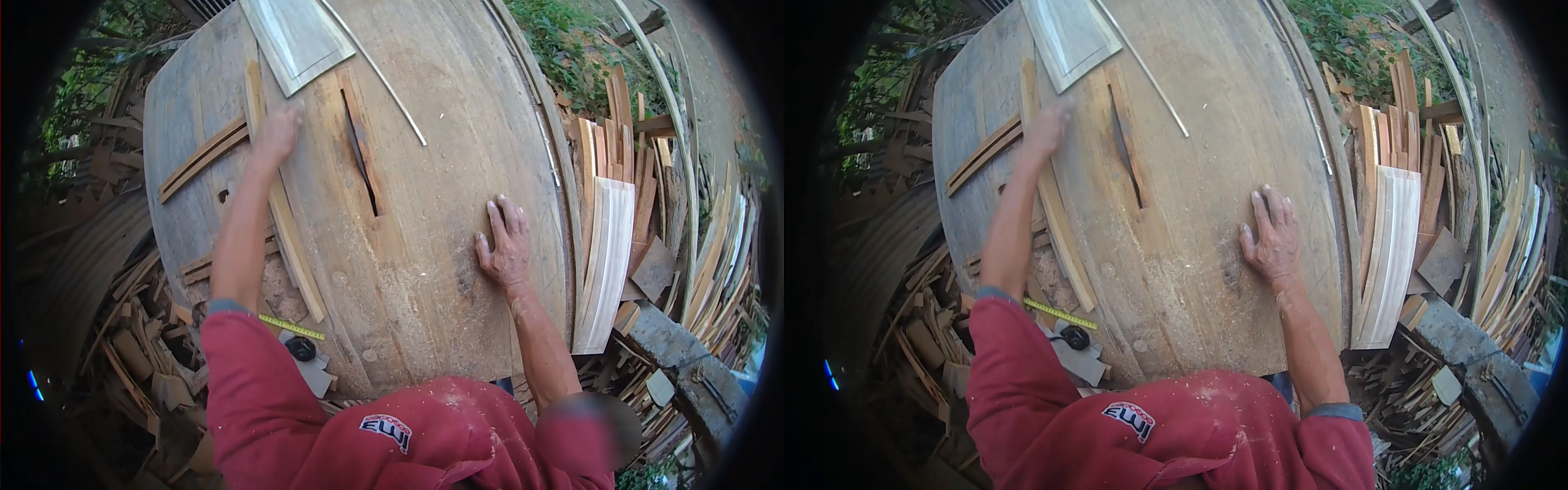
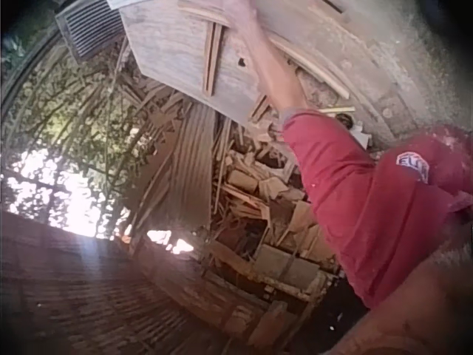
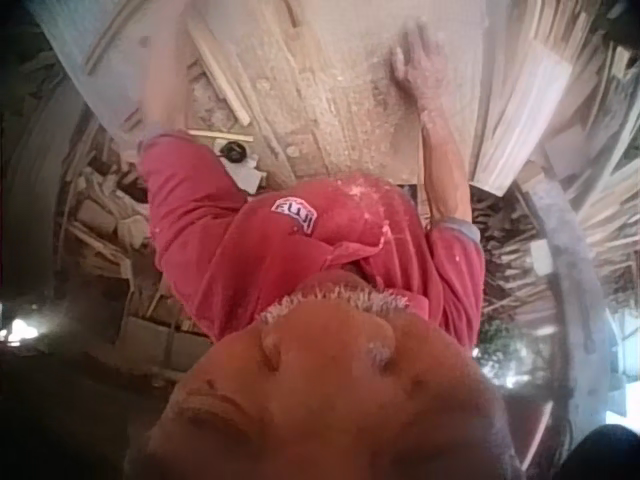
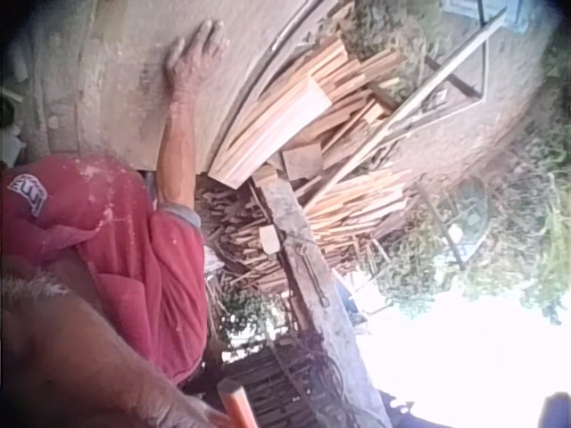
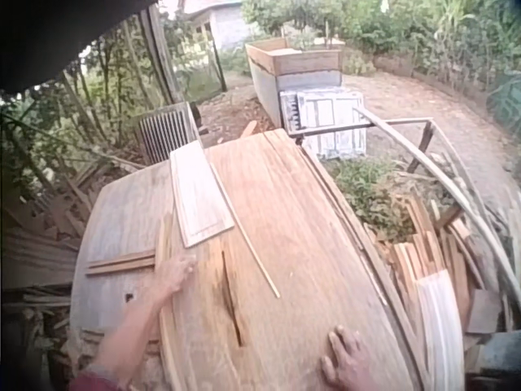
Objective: The person places a wood piece onto a table saw, guides it through the blade to cut off a thin strip, and then runs a hand along the cut edge. They repeat this with other wood pieces and then move a large wooden board.
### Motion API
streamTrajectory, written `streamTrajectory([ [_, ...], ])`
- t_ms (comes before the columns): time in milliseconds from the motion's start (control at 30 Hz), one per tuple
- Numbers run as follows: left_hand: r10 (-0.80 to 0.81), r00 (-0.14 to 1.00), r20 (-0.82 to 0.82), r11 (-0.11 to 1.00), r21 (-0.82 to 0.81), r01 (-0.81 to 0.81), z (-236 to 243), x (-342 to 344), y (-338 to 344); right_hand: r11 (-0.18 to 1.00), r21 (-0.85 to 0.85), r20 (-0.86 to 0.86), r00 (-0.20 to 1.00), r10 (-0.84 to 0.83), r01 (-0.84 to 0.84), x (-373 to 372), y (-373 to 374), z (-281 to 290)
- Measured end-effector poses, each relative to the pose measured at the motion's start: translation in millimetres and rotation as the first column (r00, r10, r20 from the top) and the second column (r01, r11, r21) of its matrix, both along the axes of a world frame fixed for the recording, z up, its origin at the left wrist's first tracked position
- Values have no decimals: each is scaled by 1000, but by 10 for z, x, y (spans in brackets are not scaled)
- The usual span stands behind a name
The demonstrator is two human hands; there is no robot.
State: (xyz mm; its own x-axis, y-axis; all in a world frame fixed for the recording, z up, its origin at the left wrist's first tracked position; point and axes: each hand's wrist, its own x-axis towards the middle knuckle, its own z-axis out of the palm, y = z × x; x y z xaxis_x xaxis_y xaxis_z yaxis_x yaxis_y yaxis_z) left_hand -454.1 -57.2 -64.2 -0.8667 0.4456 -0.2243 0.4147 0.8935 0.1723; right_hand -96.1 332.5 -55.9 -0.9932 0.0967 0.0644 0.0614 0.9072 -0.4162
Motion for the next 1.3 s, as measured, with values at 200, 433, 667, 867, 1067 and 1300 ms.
streamTrajectory([
  [200,-133,988,-84,968,201,148,127,1675,189,1000,22,-29,1000,4,-3,33,26,-54],
  [433,-205,968,-143,978,-6,206,344,2002,342,998,61,-44,999,26,-24,32,-7,-34],
  [667,-159,923,351,986,105,131,896,3373,539,999,45,-80,997,11,-7,81,28,-46],
  [867,29,999,-23,995,-99,-31,893,1779,239,999,32,-70,998,-1,3,56,44,-14],
  [1067,343,894,-288,933,218,-287,-26,-436,238,1000,-4,-54,998,21,-21,6,-19,8],
  [1300,655,751,-84,755,65,-652,-251,-1430,551,998,-57,-13,1000,14,-14,-68,-25,124],
])
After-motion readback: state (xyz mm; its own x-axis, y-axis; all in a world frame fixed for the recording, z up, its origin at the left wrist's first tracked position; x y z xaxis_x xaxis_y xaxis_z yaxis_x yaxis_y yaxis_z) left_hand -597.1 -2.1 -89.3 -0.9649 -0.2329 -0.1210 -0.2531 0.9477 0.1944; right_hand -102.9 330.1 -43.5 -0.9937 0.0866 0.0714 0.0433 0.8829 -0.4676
